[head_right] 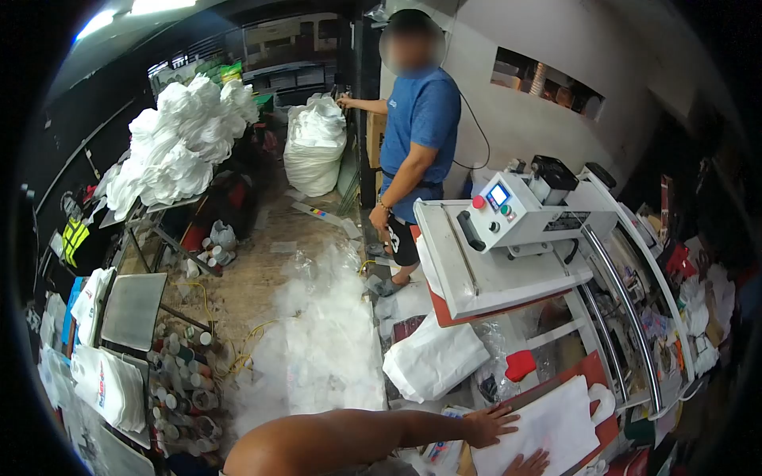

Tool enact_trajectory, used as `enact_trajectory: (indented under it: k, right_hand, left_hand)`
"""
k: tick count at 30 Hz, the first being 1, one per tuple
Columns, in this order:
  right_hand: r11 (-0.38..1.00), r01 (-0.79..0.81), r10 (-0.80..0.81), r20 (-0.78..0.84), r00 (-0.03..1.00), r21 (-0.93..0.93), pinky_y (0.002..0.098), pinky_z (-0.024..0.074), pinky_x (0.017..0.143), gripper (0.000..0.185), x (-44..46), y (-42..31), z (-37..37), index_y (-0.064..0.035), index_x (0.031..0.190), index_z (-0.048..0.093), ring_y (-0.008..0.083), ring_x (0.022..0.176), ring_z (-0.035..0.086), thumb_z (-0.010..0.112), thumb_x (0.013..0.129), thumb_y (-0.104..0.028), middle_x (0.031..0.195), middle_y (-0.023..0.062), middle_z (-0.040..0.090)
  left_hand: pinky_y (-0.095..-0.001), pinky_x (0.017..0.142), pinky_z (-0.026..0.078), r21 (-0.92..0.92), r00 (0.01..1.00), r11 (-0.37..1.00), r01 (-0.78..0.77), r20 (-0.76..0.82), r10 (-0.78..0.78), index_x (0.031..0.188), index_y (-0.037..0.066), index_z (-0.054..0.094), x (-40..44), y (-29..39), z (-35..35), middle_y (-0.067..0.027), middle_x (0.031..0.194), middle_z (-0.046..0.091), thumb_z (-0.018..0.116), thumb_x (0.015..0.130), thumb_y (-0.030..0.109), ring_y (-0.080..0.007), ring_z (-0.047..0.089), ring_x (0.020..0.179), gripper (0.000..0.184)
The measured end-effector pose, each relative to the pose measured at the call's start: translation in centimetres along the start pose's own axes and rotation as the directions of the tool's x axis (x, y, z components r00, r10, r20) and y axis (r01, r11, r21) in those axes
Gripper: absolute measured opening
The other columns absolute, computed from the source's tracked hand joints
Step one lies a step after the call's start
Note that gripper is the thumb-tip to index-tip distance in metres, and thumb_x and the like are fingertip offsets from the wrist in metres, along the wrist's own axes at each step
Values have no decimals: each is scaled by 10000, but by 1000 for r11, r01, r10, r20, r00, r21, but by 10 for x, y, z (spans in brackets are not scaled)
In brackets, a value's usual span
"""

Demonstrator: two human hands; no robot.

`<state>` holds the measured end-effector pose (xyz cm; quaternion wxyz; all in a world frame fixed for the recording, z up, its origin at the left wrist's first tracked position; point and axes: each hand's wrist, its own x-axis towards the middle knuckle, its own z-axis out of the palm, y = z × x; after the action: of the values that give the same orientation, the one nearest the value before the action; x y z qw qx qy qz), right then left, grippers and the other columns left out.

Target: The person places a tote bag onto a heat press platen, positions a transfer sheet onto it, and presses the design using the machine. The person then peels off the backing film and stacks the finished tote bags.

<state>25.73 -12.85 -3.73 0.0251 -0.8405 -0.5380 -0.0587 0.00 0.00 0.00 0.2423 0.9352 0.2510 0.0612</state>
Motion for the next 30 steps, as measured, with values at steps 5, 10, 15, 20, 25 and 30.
enact_trajectory:
  k: [5,10,15,20,25,30]
  right_hand:
    - [982,-17,31,68,997,-188,636,123,1130,681,-57,-1,-53,-42,1481,323,415,1378,327,318,986,-509,1531,175,318]
    - [973,-25,23,-12,1000,-231,642,109,1127,657,-53,29,-32,-90,1480,349,375,1389,330,319,983,-519,1528,142,341]
    - [987,-68,72,21,997,-143,632,93,1133,643,-53,23,-47,-116,1476,370,378,1405,298,338,981,-523,1536,131,332]
    - [999,22,-27,-118,993,-44,621,191,1110,601,-46,38,-18,-27,1416,421,422,1344,363,448,961,-420,1473,220,386]
    - [921,-41,146,-246,958,387,517,287,1116,480,-60,28,-46,55,1298,503,447,1324,370,579,936,-251,1393,303,424]
    - [864,-149,350,-363,864,481,498,410,1005,459,-88,35,-44,7,1198,576,461,1148,515,702,844,-257,1223,291,545]
  left_hand:
    - [-504,1188,67,8,999,1000,13,-37,-12,1515,191,267,-14,-10,4,-93,1609,100,474,951,404,-329,64,1481,637]
    - [-511,1187,78,41,1000,999,2,-27,-1,1526,199,234,-9,0,1,-109,1610,89,472,956,432,-351,59,1480,660]
    - [-514,1181,84,47,1000,999,4,-19,-3,1529,208,228,-6,2,1,-96,1611,86,478,950,412,-358,60,1477,662]
    - [-548,1168,124,125,1000,992,-6,-7,7,1519,199,265,-4,2,-3,-117,1602,108,507,918,418,-384,122,1459,684]
    - [-502,1081,329,-135,923,966,-221,-349,162,1294,14,516,24,-61,39,-229,1338,490,639,842,289,-396,447,1266,543]
    - [-438,889,499,-476,929,879,-21,-335,-158,1155,-10,571,20,-47,6,-244,1107,600,622,865,137,-385,601,1017,329]
